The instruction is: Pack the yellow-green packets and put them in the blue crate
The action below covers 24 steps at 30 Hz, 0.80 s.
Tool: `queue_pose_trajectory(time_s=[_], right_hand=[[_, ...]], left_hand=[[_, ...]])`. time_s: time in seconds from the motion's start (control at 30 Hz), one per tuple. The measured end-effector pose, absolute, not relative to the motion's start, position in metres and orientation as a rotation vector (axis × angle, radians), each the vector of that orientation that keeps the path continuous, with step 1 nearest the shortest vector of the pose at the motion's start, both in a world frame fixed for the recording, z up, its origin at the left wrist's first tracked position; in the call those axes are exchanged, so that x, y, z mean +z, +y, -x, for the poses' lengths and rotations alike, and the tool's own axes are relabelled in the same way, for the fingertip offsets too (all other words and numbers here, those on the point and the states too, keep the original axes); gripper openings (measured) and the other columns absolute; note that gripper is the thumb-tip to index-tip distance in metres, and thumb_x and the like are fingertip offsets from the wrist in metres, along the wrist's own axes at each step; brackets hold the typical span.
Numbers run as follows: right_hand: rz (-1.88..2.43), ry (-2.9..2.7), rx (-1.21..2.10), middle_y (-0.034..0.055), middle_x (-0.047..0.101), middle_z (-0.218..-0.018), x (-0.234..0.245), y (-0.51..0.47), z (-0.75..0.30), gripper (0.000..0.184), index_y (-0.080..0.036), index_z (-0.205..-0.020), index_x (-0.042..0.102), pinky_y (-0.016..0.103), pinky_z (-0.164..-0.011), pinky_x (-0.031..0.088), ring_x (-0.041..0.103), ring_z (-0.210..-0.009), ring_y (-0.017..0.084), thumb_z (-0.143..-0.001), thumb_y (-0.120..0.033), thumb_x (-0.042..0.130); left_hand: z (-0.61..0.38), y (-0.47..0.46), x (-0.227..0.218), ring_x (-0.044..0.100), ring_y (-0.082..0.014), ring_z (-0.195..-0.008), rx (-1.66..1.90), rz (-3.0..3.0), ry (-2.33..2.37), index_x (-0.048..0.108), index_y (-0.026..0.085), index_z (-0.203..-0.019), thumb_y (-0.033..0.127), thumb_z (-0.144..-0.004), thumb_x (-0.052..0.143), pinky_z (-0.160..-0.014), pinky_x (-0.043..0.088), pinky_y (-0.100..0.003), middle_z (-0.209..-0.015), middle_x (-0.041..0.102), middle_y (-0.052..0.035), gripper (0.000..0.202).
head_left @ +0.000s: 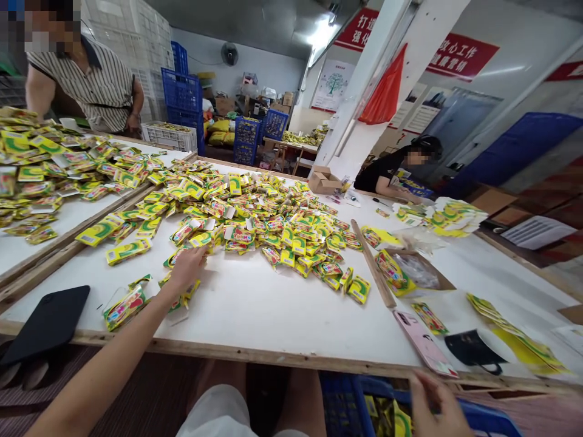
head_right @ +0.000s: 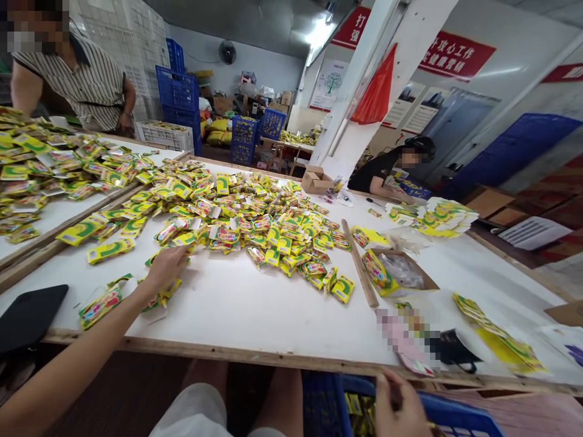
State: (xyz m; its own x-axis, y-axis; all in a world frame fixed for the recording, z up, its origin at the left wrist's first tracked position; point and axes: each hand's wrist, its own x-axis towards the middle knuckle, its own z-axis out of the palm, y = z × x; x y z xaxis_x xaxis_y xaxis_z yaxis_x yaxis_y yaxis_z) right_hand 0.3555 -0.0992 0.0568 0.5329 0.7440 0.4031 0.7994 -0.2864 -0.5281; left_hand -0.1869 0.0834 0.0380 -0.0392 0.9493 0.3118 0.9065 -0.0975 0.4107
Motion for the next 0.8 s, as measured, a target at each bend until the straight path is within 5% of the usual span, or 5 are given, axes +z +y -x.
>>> queue_pose_trajectory(time_s=[0.13,0.33,0.5,0.63,0.8], right_hand=[[1.788,-1.279,0.359,0.0097,0.068,-0.094,0.032,-0.07,-0.259,0.038,-0.02,-0.093,0.062,0.037,-0.078,0.048,0.063,-0.086,0.026,-0.078,-0.053,0.053],[1.228,-1.337,0.929,0.0098,0.063,-0.11,0.001,-0.022,-0.149,0.03,-0.022,-0.107,0.055,0.034,-0.082,0.051,0.063,-0.096,0.022,-0.083,-0.039,0.056],[1.2,-1.451,1.09,0.0047,0.067,-0.087,-0.009,-0.01,-0.142,0.022,-0.019,-0.094,0.061,0.03,-0.076,0.05,0.062,-0.082,0.02,-0.084,-0.038,0.055],[1.215,-1.549,1.042,0.0039,0.067,-0.083,-0.005,0.0,-0.142,0.023,-0.018,-0.084,0.065,0.028,-0.075,0.049,0.061,-0.08,0.019,-0.085,-0.038,0.053],[1.18,-1.453,1.002,0.0042,0.068,-0.09,0.0,0.001,-0.134,0.022,-0.02,-0.1,0.062,0.03,-0.078,0.049,0.063,-0.084,0.018,-0.083,-0.033,0.056]], left_hand=[[0.118,0.059,0.037,0.064,-0.0188,-0.072,1.27,-1.684,1.572,0.035,0.022,-0.125,0.035,-0.085,0.05,-0.065,0.048,-0.028,-0.083,0.067,-0.0024,0.045],[0.02,0.0,-0.001,0.062,-0.0147,-0.072,1.179,-1.312,0.946,0.038,0.024,-0.119,0.037,-0.084,0.053,-0.063,0.048,-0.024,-0.087,0.066,-0.0022,0.041],[0.02,-0.011,-0.008,0.06,-0.0143,-0.07,1.062,-1.384,0.959,0.049,0.021,-0.112,0.03,-0.084,0.053,-0.065,0.048,-0.025,-0.08,0.064,-0.0006,0.029],[0.027,-0.003,-0.002,0.06,-0.0181,-0.093,1.141,-1.491,1.025,0.057,0.02,-0.096,0.024,-0.082,0.053,-0.083,0.049,-0.031,-0.095,0.064,-0.0047,0.015],[0.024,-0.002,0.0,0.061,-0.0168,-0.091,1.235,-1.492,1.04,0.054,0.021,-0.102,0.021,-0.082,0.052,-0.088,0.048,-0.034,-0.098,0.065,-0.0044,0.02]])
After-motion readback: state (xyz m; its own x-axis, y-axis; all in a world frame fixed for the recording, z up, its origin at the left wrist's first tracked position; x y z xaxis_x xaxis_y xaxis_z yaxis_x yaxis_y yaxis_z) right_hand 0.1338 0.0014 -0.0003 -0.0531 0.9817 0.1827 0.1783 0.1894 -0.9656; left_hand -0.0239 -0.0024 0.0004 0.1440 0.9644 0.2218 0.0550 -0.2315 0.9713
